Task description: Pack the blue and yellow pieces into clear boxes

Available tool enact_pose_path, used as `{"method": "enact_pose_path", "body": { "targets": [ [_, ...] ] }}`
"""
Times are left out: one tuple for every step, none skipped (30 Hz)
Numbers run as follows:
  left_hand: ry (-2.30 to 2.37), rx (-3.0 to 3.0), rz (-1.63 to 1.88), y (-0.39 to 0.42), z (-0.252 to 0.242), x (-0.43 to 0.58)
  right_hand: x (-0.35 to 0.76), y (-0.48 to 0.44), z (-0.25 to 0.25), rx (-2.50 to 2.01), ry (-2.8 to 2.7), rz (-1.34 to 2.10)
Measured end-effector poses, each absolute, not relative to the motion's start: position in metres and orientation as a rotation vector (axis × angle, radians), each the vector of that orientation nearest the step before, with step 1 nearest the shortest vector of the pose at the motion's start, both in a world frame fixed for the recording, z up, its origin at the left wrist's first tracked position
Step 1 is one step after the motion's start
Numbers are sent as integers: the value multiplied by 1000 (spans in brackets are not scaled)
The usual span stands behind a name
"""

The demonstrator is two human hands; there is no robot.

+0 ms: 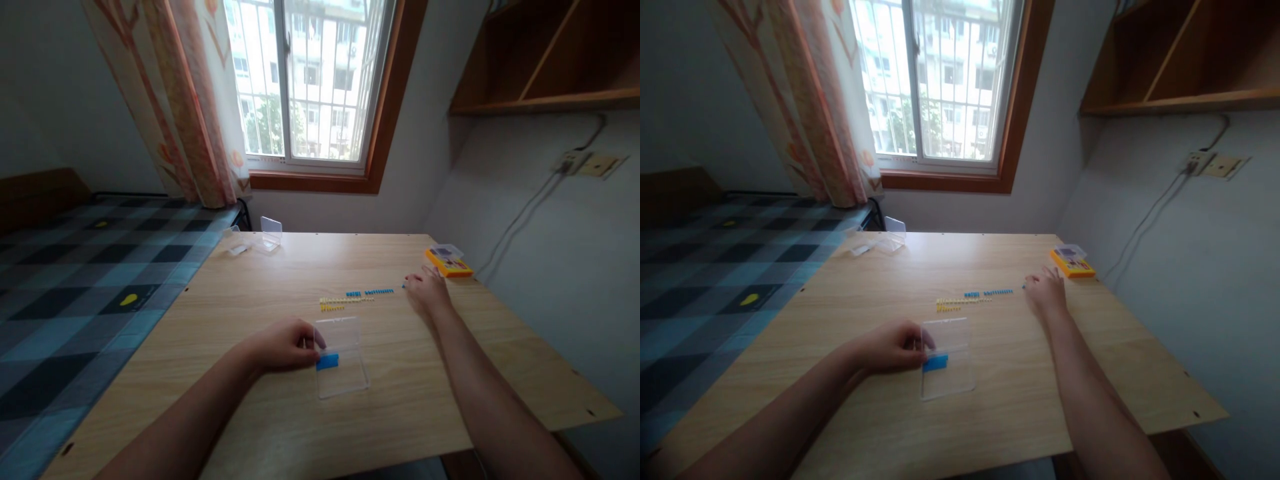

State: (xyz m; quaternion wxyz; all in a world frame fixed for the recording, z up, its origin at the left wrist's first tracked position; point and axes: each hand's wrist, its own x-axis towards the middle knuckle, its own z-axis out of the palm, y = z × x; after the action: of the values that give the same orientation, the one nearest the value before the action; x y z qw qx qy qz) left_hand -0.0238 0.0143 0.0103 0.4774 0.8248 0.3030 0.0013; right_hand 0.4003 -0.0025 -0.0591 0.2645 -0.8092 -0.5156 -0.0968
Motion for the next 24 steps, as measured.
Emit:
{"method": "enact_pose_path", "body": {
  "targets": [
    [739,2006,0,14,10,-24,399,-3,-59,-2202,-1383,-246],
    [736,1998,-5,14,10,-24,398,-5,-59,-2222,-1370,-220],
    [734,1998,-8,15,10,-24,397,-6,-59,-2240,-1359,-191],
    [731,2005,-10,15,9,-24,395,-7,-59,-2251,-1353,-169],
    [729,2017,-11,15,9,-24,394,-8,-58,-2258,-1350,-149],
    [727,2031,-13,16,8,-24,392,-9,-57,-2261,-1348,-132],
    [725,2046,-13,16,8,-24,390,-10,-56,-2262,-1346,-116],
    [722,2062,-13,17,8,-24,389,-11,-55,-2260,-1344,-100],
    [719,2074,-13,17,7,-24,387,-11,-54,-2255,-1342,-84],
    [714,2080,-12,17,7,-24,386,-12,-52,-2247,-1342,-68],
    [711,2081,-11,17,7,-24,385,-12,-50,-2234,-1343,-49],
    [711,2076,-10,17,6,-24,384,-12,-47,-2217,-1344,-29],
    [713,2071,-11,17,7,-24,383,-13,-43,-2195,-1345,-8],
    [718,2068,-11,16,7,-24,383,-14,-38,-2166,-1345,11],
    [724,2073,-10,16,8,-24,382,-16,-32,-2129,-1350,29],
    [730,2084,-11,15,8,-24,381,-19,-24,-2085,-1358,45],
    [732,2099,-13,15,9,-24,379,-24,-16,-2035,-1375,62],
    [730,2110,-12,14,10,-24,375,-29,-6,-1964,-1413,91],
    [724,2116,-12,14,11,-24,369,-36,4,-1891,-1460,127],
    [716,2117,-12,13,12,-24,362,-44,14,-1787,-1532,186],
    [711,2115,-14,13,13,-24,352,-52,23,-1580,-1632,282],
    [710,2112,-15,13,14,-24,341,-60,32,-1395,-1715,368],
    [712,2109,-17,13,15,-24,327,-68,39,-1257,-1796,442],
    [716,2109,-21,13,15,-24,313,-75,44,-1173,-1901,516]
  ]
}}
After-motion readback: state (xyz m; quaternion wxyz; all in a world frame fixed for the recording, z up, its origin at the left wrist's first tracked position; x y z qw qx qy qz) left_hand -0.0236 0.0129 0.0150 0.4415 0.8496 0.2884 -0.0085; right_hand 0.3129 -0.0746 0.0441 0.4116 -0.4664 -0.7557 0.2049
